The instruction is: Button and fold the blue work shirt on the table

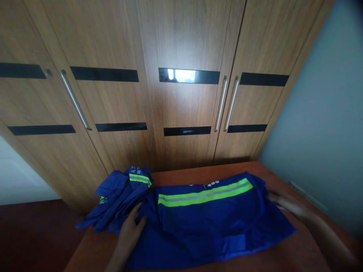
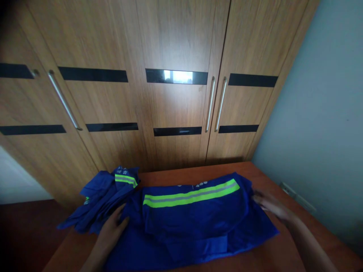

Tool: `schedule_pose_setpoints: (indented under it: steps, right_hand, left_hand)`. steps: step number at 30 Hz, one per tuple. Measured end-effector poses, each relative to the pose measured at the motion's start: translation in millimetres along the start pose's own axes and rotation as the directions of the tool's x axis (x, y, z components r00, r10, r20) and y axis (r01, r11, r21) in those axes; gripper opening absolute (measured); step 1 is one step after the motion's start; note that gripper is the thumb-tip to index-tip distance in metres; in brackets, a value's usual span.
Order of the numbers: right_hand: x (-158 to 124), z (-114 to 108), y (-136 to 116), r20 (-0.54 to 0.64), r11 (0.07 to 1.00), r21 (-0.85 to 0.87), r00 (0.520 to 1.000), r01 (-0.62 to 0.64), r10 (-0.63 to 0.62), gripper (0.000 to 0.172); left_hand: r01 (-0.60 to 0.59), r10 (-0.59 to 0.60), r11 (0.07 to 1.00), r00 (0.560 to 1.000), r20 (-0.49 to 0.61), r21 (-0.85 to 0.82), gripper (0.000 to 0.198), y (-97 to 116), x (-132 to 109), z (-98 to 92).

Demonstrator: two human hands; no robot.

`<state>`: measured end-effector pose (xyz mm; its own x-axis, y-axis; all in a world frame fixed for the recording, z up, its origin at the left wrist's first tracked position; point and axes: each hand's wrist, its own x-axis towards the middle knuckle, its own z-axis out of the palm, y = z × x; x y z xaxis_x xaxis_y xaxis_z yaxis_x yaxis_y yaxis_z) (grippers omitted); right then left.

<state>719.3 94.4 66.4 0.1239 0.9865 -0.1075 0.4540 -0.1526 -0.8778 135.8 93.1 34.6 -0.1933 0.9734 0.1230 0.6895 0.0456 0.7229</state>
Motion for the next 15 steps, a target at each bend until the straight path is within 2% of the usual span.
schedule_pose_setpoints:
  steps: [2,4,5,7,9,10,12,15]
  right_hand:
    - [-4,-4,32,-0.186,0.980,-0.199,0.982,-0.007,-0.031,0.028]
    - [-12,6,52,-0.244,0.946,-0.324,0.964,0.024,-0.108,0.032]
    - [-17,16,56,-0.215,0.930,-0.364,0.967,0.051,-0.137,0.038]
    - [-28,42,54,-0.048,0.897,-0.425,0.987,0.119,-0.154,0.052]
    - [-39,70,46,0.121,0.853,-0.489,0.983,0.180,-0.138,0.067]
    - [-43,84,41,0.156,0.828,-0.526,0.979,0.196,-0.132,0.069]
    - [-48,105,35,0.166,0.774,-0.595,0.975,0.218,-0.147,0.061]
    - [-50,119,33,0.134,0.715,-0.658,0.971,0.236,-0.198,0.043]
  left_hand:
    - [-0.077,0.075,0.983,0.997,0.021,0.166,0.057,-2,-9,-0.4]
    - [-0.213,0.223,0.916,0.975,0.008,0.341,0.057,0,-21,2.5]
    - [-0.278,0.307,0.867,0.952,-0.003,0.413,0.055,3,-27,4.8]
    - [-0.361,0.423,0.775,0.906,-0.001,0.519,0.053,9,-37,11.0]
    - [-0.398,0.460,0.723,0.887,0.038,0.564,0.055,18,-43,18.7]
    - [-0.416,0.463,0.709,0.884,0.069,0.569,0.057,22,-45,22.9]
    - [-0.449,0.454,0.698,0.880,0.140,0.558,0.061,31,-46,31.1]
    - [-0.490,0.438,0.707,0.870,0.227,0.510,0.054,42,-44,39.7]
